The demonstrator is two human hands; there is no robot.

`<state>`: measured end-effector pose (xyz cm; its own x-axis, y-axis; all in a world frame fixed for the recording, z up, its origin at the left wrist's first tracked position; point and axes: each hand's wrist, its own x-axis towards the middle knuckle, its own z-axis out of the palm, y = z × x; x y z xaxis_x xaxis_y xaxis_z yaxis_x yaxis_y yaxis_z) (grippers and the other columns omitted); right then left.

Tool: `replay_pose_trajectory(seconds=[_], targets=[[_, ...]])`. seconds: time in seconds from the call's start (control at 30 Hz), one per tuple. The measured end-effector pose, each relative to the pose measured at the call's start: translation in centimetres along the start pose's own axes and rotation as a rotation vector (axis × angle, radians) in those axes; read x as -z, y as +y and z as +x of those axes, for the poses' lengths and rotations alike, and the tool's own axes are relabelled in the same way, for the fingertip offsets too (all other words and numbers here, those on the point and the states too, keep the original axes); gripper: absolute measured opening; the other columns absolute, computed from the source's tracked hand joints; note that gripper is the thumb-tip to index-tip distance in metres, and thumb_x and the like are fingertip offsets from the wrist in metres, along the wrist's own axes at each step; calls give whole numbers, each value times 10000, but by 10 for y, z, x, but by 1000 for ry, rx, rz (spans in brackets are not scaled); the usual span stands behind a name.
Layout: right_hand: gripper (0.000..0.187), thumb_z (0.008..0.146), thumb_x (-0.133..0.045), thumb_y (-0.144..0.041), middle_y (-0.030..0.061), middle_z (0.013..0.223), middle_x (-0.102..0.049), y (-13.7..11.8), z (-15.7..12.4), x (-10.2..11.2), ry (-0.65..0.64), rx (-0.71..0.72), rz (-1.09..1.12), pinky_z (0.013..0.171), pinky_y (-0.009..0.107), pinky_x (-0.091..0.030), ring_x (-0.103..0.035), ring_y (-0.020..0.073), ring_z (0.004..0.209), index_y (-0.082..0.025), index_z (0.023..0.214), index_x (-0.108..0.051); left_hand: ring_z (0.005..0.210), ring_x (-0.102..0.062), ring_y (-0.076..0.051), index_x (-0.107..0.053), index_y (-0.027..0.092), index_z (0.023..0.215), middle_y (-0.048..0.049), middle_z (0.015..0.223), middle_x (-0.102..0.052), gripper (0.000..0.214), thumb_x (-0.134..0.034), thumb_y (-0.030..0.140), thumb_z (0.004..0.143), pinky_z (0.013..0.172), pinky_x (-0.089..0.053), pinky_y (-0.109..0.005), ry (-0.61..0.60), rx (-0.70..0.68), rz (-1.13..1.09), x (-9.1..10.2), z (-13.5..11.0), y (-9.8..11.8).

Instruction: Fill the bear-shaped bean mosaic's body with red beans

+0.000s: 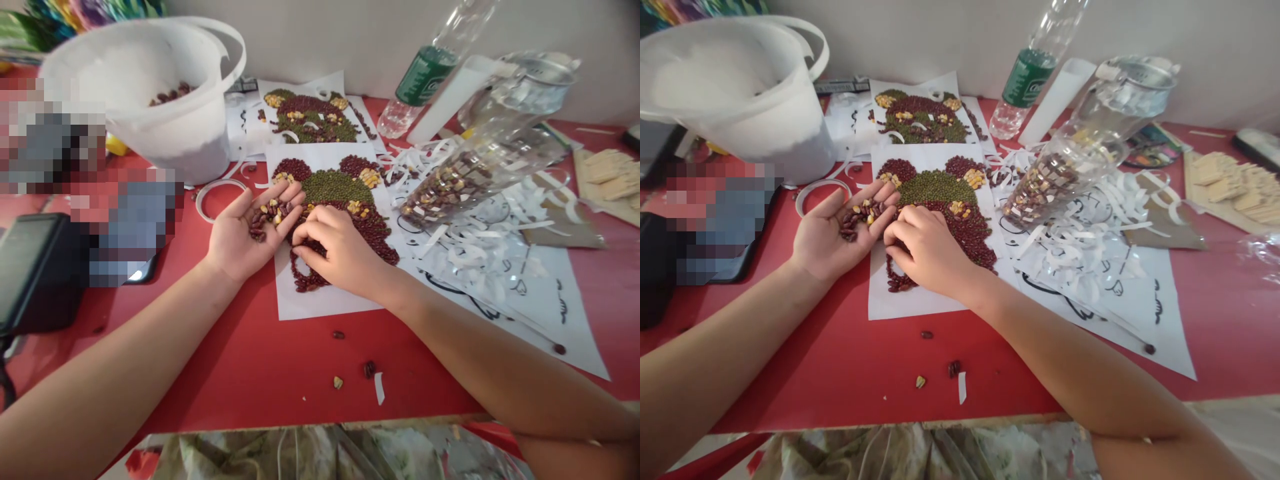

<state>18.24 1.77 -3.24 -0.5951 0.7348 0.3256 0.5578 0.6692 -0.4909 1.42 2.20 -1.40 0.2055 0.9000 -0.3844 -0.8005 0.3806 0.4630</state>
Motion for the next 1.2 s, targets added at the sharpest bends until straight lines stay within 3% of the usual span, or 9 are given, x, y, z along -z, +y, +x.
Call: replay_pose_trajectory(seconds=[0.17,0.37,0.57,0.73,0.83,0.93,1.03,1.13,1.2], targets=[[170,950,-496,-204,36,870,-569,-3,0,5,247,102,30,856,374,-425,-544,191,899,-223,878,-649,1188,-669,-209,-384,142,1515,-106,1263,-699,546,-283,360,1024,928,-575,-287,-14,74,22,-1,-8,-9],[217,948,-479,-186,39,849,-575,-9,-1,7,235,121,-68,823,379,-408,-511,186,846,-234,912,-687,705,-706,-153,-440,45,1468,-44,710,-712,580,-239,371,1033,677,-567,-208,-55,181,-1,-2,-16,-19],[225,943,-534,-219,34,802,-550,-12,-2,5,221,202,-143,797,380,-378,-486,180,816,-231,842,-734,642,-665,-138,-478,56,1435,-52,745,-713,579,-215,378,1031,624,-530,-197,-91,219,27,-4,-18,-20],[153,927,-602,-249,30,821,-563,-14,0,2,174,129,-152,817,381,-370,-496,190,850,-248,856,-737,458,-554,-79,-670,119,1047,12,543,-582,488,-234,338,1042,458,-449,-134,-47,234,-54,-7,-19,-22],[158,926,-605,-247,30,821,-559,-16,1,1,156,96,-140,814,380,-359,-493,195,853,-237,821,-722,415,-526,-48,-613,147,737,16,494,-538,520,-243,339,1048,422,-426,-103,-30,230,-64,-8,-18,-23],[178,928,-572,-222,33,827,-553,-18,1,-1,139,75,-135,818,385,-351,-489,200,862,-222,788,-682,389,-508,-48,-556,157,634,20,450,-493,554,-232,333,1048,415,-433,-108,-53,233,-36,-8,-18,-25],[163,900,-562,-180,40,858,-568,-18,1,-2,175,67,-109,839,392,-368,-508,207,893,-219,754,-623,573,-660,-109,-610,142,711,-21,552,-595,561,-209,347,1046,551,-545,-164,-63,221,-13,-8,-18,-25],[136,890,-548,-172,48,900,-576,-13,2,1,233,38,-31,863,403,-405,-536,211,910,-227,775,-595,913,-739,-182,-665,80,1060,-85,814,-729,543,-201,363,1044,760,-604,-236,-5,168,24,-8,-17,-21],[116,889,-548,-183,47,898,-559,-5,2,5,253,22,28,858,400,-424,-540,209,909,-228,794,-596,1073,-714,-195,-576,66,1298,-110,1025,-751,548,-207,382,1044,854,-599,-255,22,119,52,-7,-14,-15]])
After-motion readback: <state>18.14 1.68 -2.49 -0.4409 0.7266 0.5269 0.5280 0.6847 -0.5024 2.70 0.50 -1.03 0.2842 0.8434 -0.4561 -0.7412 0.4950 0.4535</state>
